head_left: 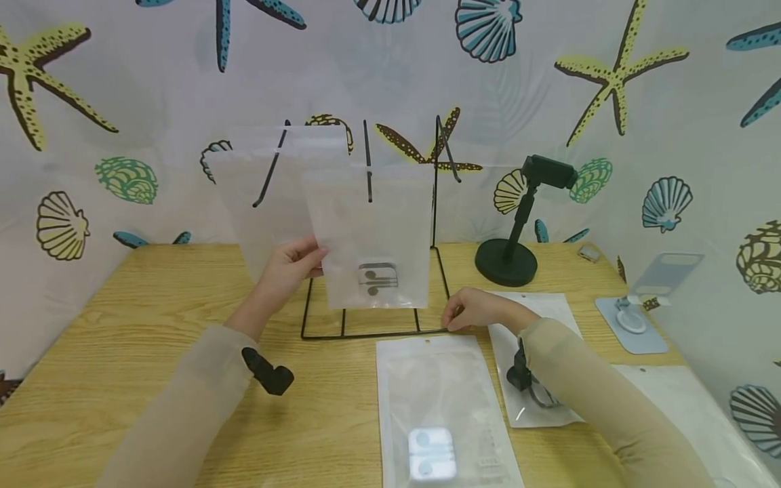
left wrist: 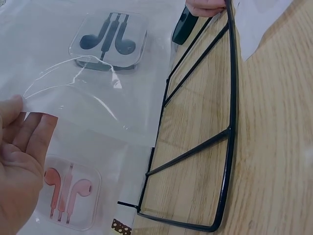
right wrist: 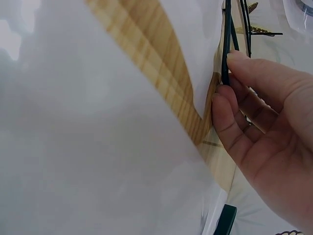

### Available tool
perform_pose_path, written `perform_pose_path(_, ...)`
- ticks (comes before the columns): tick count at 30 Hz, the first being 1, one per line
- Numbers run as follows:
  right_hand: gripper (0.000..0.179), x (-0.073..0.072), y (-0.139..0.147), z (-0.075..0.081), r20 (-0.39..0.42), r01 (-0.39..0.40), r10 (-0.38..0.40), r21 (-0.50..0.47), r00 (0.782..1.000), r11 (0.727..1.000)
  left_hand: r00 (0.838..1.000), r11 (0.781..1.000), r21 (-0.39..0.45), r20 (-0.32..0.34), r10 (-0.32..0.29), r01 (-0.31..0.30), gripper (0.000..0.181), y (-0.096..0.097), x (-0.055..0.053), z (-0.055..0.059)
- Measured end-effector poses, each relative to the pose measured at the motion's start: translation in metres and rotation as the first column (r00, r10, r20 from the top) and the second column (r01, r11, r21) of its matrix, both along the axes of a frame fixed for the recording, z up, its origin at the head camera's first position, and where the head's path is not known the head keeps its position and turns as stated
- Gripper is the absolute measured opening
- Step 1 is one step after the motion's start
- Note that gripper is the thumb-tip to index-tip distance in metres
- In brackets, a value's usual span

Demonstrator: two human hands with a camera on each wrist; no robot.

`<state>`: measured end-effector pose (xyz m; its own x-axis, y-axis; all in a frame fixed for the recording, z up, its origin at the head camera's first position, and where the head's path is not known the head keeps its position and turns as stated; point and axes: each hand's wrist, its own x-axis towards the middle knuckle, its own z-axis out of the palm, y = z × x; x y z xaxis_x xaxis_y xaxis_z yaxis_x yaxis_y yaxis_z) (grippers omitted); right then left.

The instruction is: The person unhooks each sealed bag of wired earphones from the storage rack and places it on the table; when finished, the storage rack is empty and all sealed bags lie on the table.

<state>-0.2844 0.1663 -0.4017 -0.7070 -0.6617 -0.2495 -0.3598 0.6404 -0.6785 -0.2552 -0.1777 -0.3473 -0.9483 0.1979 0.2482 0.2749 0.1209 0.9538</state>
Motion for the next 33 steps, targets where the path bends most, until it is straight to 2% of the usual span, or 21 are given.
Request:
perform_pose_path(13,0.005,0.000,-0.002,0.001,0.001,0.006,-0.006,0.006,1.000,1.000,1.000,1.000,0.009,-0.014,0.010,-0.010,0.033,0.000,0.004,0.001)
perform_pose_path(22,0.005,0.001,-0.002,0.002,0.016,0.018,-0.018,0.001,1.000,1.000,0.997,1.000,-0.003,-0.073,-0.026,0.026,0.021,-0.003,0.013,0.003)
perform_pose_path(30,0.005,0.002,-0.001,0.002,0.021,0.015,-0.015,-0.009,1.000,1.000,0.997,0.999,0.032,-0.059,-0.041,0.043,0.020,-0.005,0.022,0.003)
perform_pose_path(33,0.005,0.002,-0.001,0.002,0.019,0.013,-0.012,-0.009,1.000,1.000,0.998,0.999,0.014,-0.051,-0.033,0.033,0.023,-0.005,0.025,0.003)
